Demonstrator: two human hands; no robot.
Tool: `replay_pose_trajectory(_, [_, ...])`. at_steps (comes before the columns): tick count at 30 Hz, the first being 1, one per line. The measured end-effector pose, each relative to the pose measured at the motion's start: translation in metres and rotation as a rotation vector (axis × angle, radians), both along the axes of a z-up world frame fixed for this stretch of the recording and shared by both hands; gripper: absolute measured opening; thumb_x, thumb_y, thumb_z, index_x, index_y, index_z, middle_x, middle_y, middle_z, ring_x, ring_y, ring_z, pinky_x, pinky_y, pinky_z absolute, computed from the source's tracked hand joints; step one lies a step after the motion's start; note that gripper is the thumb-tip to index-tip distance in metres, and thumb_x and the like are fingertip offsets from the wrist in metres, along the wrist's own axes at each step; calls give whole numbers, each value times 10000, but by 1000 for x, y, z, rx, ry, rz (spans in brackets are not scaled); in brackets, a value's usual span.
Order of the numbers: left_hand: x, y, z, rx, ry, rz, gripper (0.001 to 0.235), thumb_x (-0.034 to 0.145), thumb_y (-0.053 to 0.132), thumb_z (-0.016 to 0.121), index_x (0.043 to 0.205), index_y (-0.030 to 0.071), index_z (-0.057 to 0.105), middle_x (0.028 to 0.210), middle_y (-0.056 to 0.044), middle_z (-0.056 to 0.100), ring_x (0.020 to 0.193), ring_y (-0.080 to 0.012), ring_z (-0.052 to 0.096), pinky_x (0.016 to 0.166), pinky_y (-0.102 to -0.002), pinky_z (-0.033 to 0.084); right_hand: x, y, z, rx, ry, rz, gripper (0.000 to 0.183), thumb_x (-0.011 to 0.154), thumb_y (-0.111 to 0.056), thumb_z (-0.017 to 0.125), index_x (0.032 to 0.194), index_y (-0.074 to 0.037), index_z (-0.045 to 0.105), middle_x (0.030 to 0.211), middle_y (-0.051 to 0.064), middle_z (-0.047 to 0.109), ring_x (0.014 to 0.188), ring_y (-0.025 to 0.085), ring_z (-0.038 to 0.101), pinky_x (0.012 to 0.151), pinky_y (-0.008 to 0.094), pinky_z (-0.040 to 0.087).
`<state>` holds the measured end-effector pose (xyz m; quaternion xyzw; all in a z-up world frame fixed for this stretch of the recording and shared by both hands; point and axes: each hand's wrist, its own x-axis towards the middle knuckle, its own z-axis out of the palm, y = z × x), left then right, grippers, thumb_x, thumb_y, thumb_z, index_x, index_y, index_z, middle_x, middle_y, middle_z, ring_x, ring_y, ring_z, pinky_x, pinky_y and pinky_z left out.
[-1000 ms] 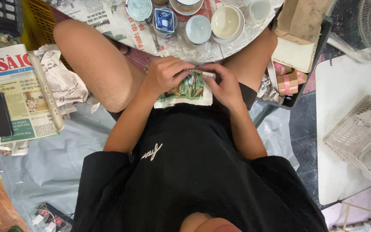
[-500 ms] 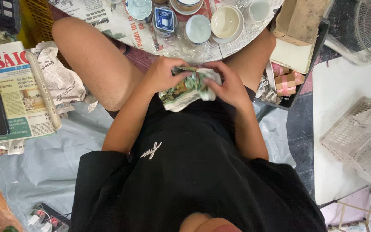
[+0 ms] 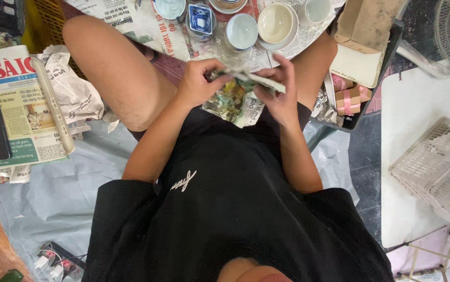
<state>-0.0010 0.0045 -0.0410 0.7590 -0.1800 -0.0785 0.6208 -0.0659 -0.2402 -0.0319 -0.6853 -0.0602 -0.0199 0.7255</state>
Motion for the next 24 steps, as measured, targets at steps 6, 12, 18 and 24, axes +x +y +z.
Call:
replay_pose_trajectory(6, [2, 3, -7, 29, -57, 67, 231, 878, 192, 872, 893, 7, 735, 701, -36, 695, 591, -50, 549, 544, -255, 421, 1, -3, -31, 85, 157, -199, 130, 1086, -33, 657, 1206, -8, 613, 947, 5, 655, 830, 82, 580, 740, 239, 465])
replay_pose_trajectory(12, [0, 4, 2, 74, -56, -11, 251, 878, 195, 878, 912, -16, 745, 623, -102, 625, 537, -107, 485, 516, -287, 379, -3, -23, -73, -93, 123, -221, 116, 1107, -106, 590, 1141, -14, 653, 921, -45, 614, 818, 37, 534, 729, 218, 441])
replay_pose_trajectory(18, [0, -2, 5, -5, -39, -174, 225, 947, 184, 801, 1056, -9, 767, 878, -104, 779, 745, -97, 714, 689, -281, 553, -3, -17, -64, -65, 129, -276, 162, 1156, -125, 548, 1186, -11, 659, 964, -51, 601, 862, 48, 505, 773, 219, 431])
replay_pose_trajectory(24, [-1, -3, 7, -114, 17, -102, 212, 955, 151, 781, 1054, -32, 742, 881, -96, 781, 774, -86, 693, 710, -283, 559, -5, -2, -39, -234, 242, -168, 364, 965, -55, 739, 1284, -18, 566, 951, 7, 607, 860, 99, 595, 740, 240, 499])
